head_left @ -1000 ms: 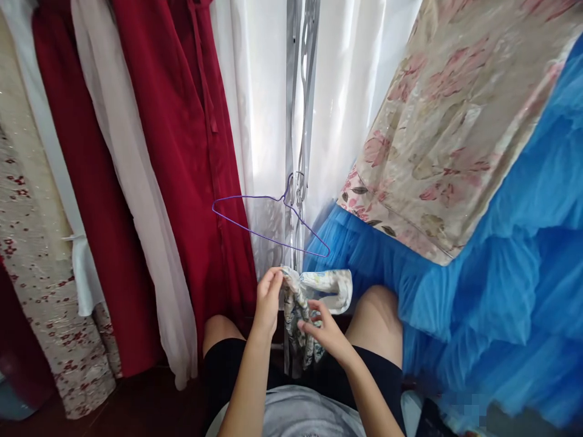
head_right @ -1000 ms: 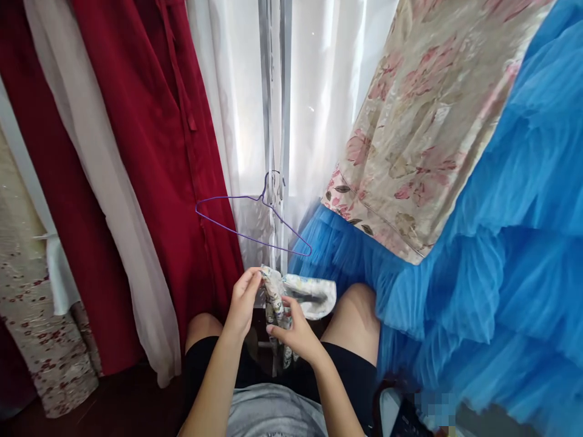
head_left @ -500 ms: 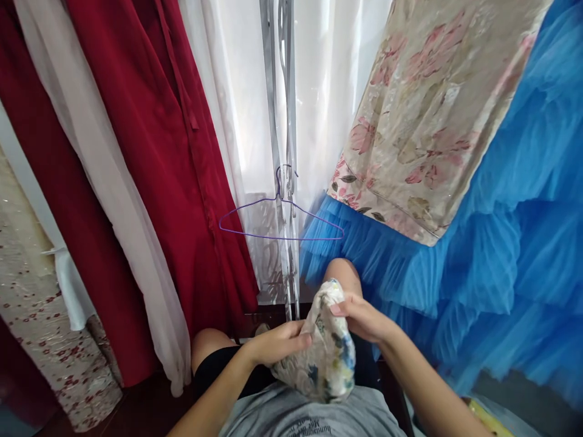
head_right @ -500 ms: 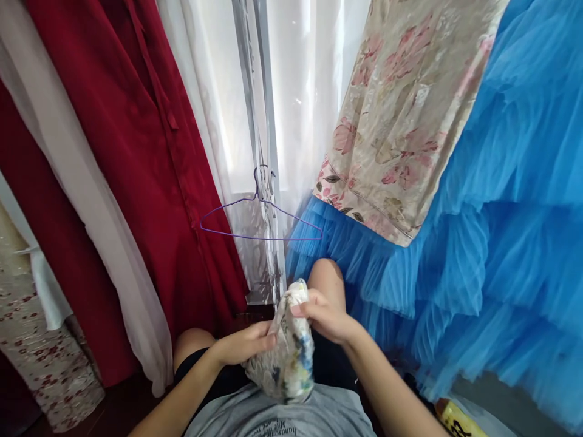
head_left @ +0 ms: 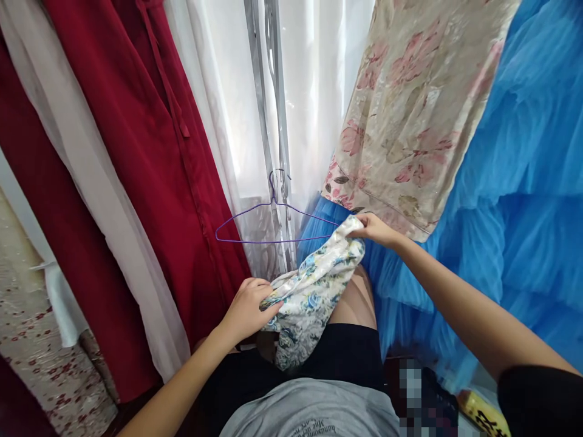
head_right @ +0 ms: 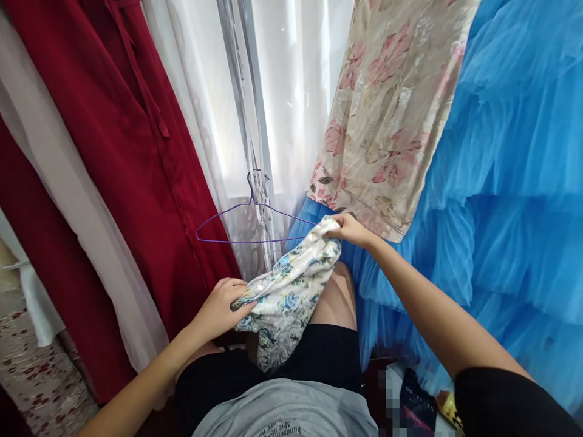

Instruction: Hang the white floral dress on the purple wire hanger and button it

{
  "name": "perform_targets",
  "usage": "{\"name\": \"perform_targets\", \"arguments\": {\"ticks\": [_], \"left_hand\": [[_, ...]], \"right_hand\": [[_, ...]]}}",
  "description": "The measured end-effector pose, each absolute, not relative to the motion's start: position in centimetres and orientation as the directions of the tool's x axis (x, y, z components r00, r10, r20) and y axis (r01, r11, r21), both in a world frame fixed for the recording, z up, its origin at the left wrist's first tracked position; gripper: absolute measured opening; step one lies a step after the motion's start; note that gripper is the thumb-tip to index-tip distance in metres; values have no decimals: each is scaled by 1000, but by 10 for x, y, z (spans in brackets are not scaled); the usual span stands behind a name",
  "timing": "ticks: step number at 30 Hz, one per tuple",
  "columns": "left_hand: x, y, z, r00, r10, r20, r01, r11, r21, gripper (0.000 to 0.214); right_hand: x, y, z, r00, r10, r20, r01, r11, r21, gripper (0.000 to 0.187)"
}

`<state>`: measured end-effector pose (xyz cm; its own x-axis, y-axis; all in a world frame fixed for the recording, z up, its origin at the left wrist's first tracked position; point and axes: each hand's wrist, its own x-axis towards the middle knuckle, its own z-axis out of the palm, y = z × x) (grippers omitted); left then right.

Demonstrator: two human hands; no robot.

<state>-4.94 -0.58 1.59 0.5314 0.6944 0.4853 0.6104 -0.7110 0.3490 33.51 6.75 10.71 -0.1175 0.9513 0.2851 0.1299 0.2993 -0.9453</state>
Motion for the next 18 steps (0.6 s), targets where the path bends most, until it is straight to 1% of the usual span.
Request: {"name": "perform_targets", "arguments": {"ticks": [2,4,7,11,13,16,18], "left_hand": [[-38,-10,32,544,664,513,550,-744,381,22],[-27,-16,45,537,668,515,503,-743,441,29],[-17,-19,55,487,712,505,490,-702,517,39],[-26,-14,57,414,769,487,484,-640,597,48],[-40,-9,55,403,784,471,493,-620,610,43],[-68,2,50,371,790,488,544,-611,576,30],[-89,12,47,324,812,486,588,-575,569,33]], "right_hand": [[331,96,114,-14,960,280,72,280,-957,20],[318,120,121,17,964,264,25,263,-964,16],[291,148,127,-37,970,240,-1,240,-971,15],[258,168,127,-173,971,167,16,172,-985,18],[251,171,126,-223,965,138,35,149,-988,19],[252,168,129,-256,959,124,57,143,-988,19],[258,164,132,-272,955,118,71,142,-987,19]]}}
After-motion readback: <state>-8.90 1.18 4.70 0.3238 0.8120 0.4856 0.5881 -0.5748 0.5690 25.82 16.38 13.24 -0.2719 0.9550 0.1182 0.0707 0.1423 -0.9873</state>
